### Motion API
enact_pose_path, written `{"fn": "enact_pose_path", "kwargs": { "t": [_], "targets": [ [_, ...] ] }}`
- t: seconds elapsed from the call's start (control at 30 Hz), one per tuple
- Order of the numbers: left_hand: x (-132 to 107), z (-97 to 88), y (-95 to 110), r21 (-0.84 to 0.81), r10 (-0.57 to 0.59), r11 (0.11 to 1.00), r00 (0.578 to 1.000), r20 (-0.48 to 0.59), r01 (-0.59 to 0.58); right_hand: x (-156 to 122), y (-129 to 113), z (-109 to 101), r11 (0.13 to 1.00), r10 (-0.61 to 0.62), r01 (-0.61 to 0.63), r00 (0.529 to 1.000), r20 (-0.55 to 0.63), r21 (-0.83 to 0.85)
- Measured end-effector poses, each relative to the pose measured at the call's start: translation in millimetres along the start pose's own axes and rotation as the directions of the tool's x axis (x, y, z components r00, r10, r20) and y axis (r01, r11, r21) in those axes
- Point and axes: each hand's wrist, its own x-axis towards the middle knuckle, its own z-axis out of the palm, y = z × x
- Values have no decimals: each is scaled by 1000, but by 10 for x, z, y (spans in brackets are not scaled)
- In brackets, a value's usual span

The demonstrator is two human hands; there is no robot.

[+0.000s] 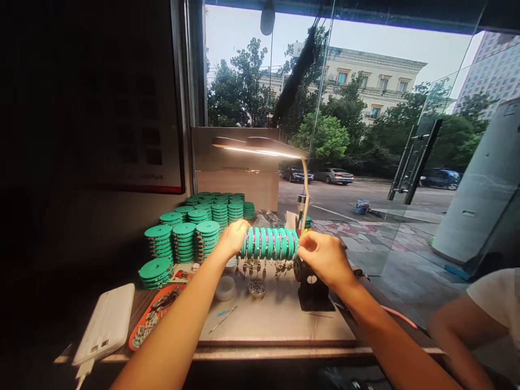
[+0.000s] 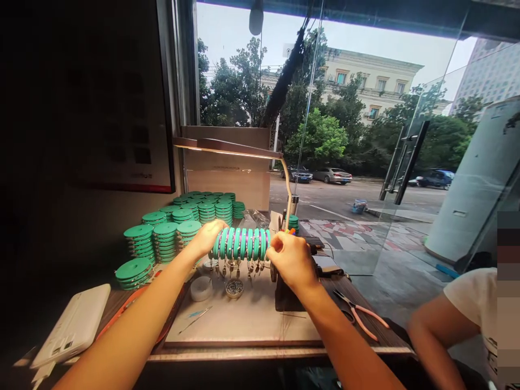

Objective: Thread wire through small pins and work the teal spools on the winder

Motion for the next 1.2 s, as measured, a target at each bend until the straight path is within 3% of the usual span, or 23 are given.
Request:
{"fn": "enact_pose_path", "kwargs": {
  "t": [0.17,0.3,0.43,0.5,0.67,0.87,0.97,1.1,1.2],
  "targets": [
    [0,0,9,5,-9,1000,1000,12,9,-52,38,-29,993,-95,100,992,87,-55],
    [-1,-13,23,26,0,1000,999,44,-1,-194,64,-26,980,-196,197,980,37,-29],
    [13,-10,5,64,8,998,996,91,-14,-235,77,-96,989,-142,144,987,-80,19],
    [34,-9,-13,94,6,995,993,116,-17,-204,99,-110,992,-117,120,990,-80,37],
    [137,-60,-18,187,6,981,970,244,-53,-98,170,-6,966,-245,240,968,43,98],
    [200,-112,15,267,-5,959,931,365,-99,-41,109,76,959,-277,278,961,18,-58],
    [211,-104,4,280,-16,955,926,377,-97,-41,79,40,939,-310,313,950,45,-141],
    [236,-96,-16,265,-26,961,933,358,-75,-16,2,-17,924,-382,382,924,-5,-12],
    [224,-98,-18,243,-24,968,948,317,-57,35,-146,16,893,-447,449,893,56,-22]
  ]
}}
